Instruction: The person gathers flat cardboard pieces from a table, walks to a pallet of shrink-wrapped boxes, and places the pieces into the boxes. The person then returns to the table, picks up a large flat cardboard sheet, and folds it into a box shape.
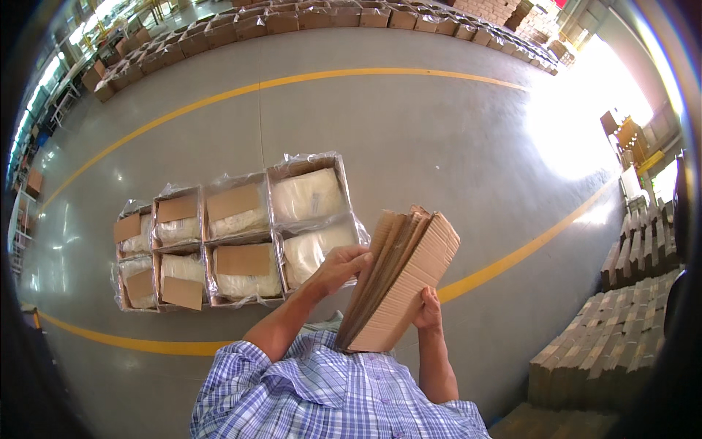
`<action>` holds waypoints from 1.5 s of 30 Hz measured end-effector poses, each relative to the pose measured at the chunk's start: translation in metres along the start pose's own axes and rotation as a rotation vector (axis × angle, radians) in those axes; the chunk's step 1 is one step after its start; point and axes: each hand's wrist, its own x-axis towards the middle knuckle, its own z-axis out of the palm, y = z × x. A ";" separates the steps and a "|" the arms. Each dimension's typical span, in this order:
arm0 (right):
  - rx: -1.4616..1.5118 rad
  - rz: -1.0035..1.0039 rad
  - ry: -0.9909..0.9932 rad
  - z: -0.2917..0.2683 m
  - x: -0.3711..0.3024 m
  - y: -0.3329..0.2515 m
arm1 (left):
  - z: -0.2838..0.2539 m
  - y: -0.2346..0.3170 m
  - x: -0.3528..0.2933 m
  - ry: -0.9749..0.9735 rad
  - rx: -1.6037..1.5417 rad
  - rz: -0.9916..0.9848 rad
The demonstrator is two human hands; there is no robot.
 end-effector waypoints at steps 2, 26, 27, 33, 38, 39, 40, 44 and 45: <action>-0.020 0.033 0.008 -0.027 -0.002 -0.018 | 0.015 -0.017 0.011 0.181 0.219 -0.099; 0.022 -0.104 0.160 -0.153 0.001 -0.163 | 0.041 -0.265 0.038 0.747 -0.136 -0.414; 0.019 -0.103 0.131 -0.152 0.007 -0.163 | 0.061 -0.239 0.055 0.636 -0.202 -0.356; -0.046 -0.035 0.032 -0.138 0.059 -0.178 | 0.138 -0.037 0.142 0.013 -0.294 0.073; 0.001 0.051 -0.035 -0.116 0.118 -0.190 | 0.121 0.047 0.196 0.120 -0.001 0.156; -0.044 0.075 -0.011 -0.112 0.132 -0.192 | 0.108 0.048 0.204 0.183 0.106 0.080; -0.083 0.092 -0.011 -0.107 0.144 -0.196 | 0.097 0.044 0.211 0.273 0.096 0.127; -0.207 0.159 0.044 -0.095 0.210 -0.205 | 0.050 0.000 0.232 0.713 0.061 0.205; -0.235 0.145 0.080 -0.095 0.226 -0.205 | 0.031 -0.013 0.235 0.885 0.186 0.238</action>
